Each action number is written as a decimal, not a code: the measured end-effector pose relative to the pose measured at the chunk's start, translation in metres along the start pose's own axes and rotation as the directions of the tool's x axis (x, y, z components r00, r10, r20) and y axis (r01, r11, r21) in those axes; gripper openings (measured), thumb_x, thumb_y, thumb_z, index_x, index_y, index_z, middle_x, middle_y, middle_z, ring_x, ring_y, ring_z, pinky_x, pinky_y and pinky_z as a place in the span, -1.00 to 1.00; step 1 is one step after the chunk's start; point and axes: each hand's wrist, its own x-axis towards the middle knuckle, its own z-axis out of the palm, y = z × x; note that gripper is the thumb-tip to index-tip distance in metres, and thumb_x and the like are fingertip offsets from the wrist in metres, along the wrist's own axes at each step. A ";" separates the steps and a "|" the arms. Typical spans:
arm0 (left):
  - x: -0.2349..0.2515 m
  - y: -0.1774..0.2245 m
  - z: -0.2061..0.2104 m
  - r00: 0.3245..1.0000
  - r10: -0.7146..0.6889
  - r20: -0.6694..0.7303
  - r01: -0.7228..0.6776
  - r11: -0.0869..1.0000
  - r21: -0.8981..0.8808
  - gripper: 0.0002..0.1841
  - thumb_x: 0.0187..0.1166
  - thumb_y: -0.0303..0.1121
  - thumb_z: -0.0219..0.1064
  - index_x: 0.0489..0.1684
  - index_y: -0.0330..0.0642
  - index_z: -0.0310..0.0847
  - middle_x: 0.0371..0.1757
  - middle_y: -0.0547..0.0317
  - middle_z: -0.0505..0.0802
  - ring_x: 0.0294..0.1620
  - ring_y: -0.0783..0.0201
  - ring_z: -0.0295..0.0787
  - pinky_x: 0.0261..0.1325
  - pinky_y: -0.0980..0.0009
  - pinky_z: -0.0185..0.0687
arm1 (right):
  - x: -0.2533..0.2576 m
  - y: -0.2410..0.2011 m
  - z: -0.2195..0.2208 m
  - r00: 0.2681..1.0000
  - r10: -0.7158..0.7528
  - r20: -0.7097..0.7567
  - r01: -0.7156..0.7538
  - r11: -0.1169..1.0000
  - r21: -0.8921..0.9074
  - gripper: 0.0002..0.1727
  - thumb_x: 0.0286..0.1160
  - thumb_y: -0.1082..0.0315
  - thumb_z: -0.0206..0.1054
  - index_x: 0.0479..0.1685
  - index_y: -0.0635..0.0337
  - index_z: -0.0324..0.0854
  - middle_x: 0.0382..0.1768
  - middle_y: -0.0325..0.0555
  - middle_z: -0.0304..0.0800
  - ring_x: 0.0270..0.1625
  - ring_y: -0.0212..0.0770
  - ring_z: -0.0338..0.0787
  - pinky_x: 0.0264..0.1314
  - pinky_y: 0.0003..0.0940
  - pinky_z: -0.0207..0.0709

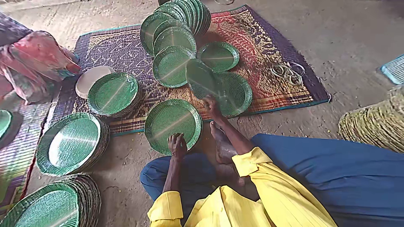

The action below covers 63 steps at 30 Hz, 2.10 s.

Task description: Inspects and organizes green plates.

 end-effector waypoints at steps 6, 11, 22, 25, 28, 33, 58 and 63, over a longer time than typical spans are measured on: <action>-0.005 0.007 -0.007 0.993 0.092 -0.075 -0.090 0.995 0.039 -0.73 0.63 -0.27 0.17 -0.21 -0.16 0.82 -0.04 -0.11 0.86 0.14 -0.06 0.75 0.39 0.04 0.48 | -0.064 -0.059 0.065 0.619 -0.139 0.773 0.061 0.990 0.129 -0.73 0.65 0.49 0.20 0.10 0.47 0.74 0.16 0.32 0.80 0.34 0.29 0.73 0.46 0.25 0.42; 0.007 0.003 -0.012 0.723 -0.425 0.545 0.285 0.902 0.325 -0.64 0.67 -0.23 0.20 0.12 -0.29 0.82 0.19 -0.26 0.84 0.38 -0.28 0.68 0.52 -0.24 0.40 | -0.075 -0.023 0.066 0.443 -0.045 0.895 -0.024 0.998 0.062 -0.69 0.71 0.32 0.26 0.12 0.41 0.77 0.18 0.31 0.79 0.36 0.27 0.71 0.55 0.20 0.39; 0.021 0.013 -0.008 0.481 -0.545 0.687 0.348 0.838 0.421 -0.57 0.78 -0.19 0.04 0.36 -0.22 0.69 0.17 -0.16 0.88 0.29 -0.10 0.80 0.55 -0.14 0.41 | -0.025 0.085 -0.003 0.725 0.608 0.325 -0.449 0.774 -0.445 -0.50 0.52 0.06 0.51 0.27 0.24 0.73 0.31 0.26 0.74 0.42 0.28 0.67 0.44 0.34 0.47; 0.020 0.011 -0.007 0.485 -0.549 0.681 0.377 0.833 0.404 -0.58 0.76 -0.19 0.06 0.33 -0.23 0.70 0.14 -0.16 0.89 0.26 -0.12 0.81 0.52 -0.15 0.44 | -0.030 0.090 -0.002 0.712 0.635 0.299 -0.509 0.760 -0.404 -0.58 0.57 0.12 0.47 0.21 0.25 0.77 0.26 0.25 0.77 0.39 0.26 0.70 0.45 0.28 0.49; 0.020 0.009 -0.007 0.465 -0.559 0.687 0.385 0.826 0.412 -0.57 0.78 -0.18 0.06 0.36 -0.22 0.68 0.18 -0.17 0.88 0.30 -0.13 0.80 0.53 -0.16 0.43 | -0.029 0.097 -0.003 0.694 0.642 0.326 -0.524 0.761 -0.382 -0.60 0.61 0.13 0.43 0.24 0.23 0.77 0.28 0.25 0.76 0.39 0.23 0.72 0.46 0.26 0.51; 0.019 0.009 -0.005 0.473 -0.554 0.685 0.385 0.829 0.404 -0.58 0.77 -0.19 0.06 0.36 -0.22 0.68 0.16 -0.16 0.89 0.28 -0.11 0.81 0.52 -0.16 0.44 | -0.029 0.094 -0.004 0.725 0.613 0.314 -0.487 0.779 -0.395 -0.63 0.71 0.18 0.29 0.20 0.28 0.77 0.25 0.29 0.77 0.35 0.28 0.74 0.43 0.27 0.52; -0.006 0.010 -0.008 0.998 0.062 0.008 -0.062 0.995 0.073 -0.72 0.56 -0.32 0.22 -0.15 -0.26 0.87 -0.15 -0.14 0.89 -0.02 -0.08 0.81 0.27 0.03 0.59 | -0.083 -0.059 0.061 0.548 -0.114 0.829 0.141 0.989 0.043 -0.75 0.60 0.53 0.27 0.12 0.47 0.73 0.20 0.33 0.78 0.36 0.32 0.70 0.50 0.22 0.42; 0.008 0.002 -0.006 0.675 -0.409 0.615 0.282 0.912 0.297 -0.57 0.77 -0.19 0.05 0.17 -0.26 0.81 0.19 -0.22 0.84 0.35 -0.23 0.71 0.49 -0.22 0.42 | -0.060 -0.020 0.053 0.478 -0.041 0.877 0.033 0.999 0.028 -0.70 0.62 0.30 0.37 0.12 0.33 0.80 0.23 0.25 0.78 0.42 0.24 0.67 0.56 0.23 0.35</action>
